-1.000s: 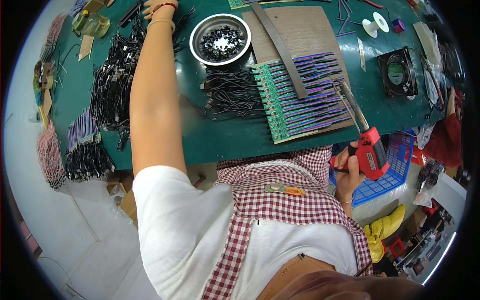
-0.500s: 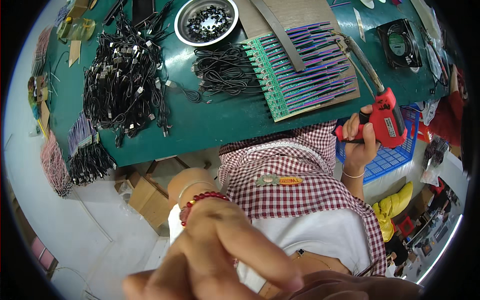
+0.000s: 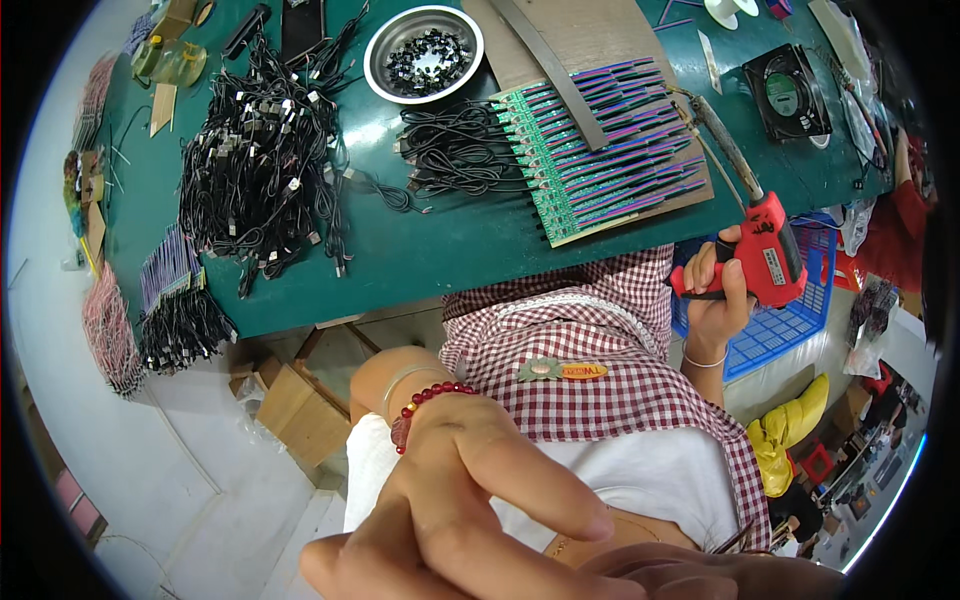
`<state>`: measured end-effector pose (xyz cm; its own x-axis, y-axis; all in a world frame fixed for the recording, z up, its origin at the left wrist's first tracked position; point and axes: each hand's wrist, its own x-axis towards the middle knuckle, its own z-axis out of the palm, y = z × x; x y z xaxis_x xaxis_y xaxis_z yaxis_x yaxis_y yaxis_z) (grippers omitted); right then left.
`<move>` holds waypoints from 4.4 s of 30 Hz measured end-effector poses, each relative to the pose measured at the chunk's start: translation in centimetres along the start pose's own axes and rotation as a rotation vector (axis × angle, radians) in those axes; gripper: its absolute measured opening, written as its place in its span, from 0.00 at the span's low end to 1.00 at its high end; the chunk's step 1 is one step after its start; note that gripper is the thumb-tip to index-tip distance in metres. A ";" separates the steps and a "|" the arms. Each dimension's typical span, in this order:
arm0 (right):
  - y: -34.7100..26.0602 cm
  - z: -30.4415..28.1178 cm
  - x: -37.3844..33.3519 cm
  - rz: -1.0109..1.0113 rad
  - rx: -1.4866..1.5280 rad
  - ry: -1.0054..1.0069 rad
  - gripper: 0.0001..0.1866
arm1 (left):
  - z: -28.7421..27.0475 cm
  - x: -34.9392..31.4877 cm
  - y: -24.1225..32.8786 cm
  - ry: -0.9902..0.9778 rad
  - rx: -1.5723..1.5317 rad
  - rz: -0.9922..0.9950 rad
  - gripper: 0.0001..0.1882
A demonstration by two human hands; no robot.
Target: The person picks up USB cables and small components from a bowl, positions them onto circuit board strips, and solders them using a soldering iron.
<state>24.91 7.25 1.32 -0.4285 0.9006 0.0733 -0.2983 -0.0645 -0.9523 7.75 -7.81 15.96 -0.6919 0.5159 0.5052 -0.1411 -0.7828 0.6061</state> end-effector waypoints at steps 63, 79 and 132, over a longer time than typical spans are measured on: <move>-0.5 0.4 1.4 0.000 0.049 -0.044 0.17 | -23.9 2.7 -5.1 -0.714 1.856 -0.379 0.15; -1.1 3.7 -0.1 0.017 0.004 -0.051 0.18 | -16.3 -0.5 -6.3 -0.579 1.147 -0.407 0.06; 0.3 9.6 -4.6 0.190 -0.449 -0.233 0.24 | -11.4 -8.6 -6.7 -0.368 1.021 -0.200 0.08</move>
<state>18.65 -1.05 3.57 -0.6323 0.7686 -0.0971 0.1745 0.0192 -0.9845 6.54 -11.01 0.57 -0.4445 0.8063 0.3903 0.5415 -0.1052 0.8341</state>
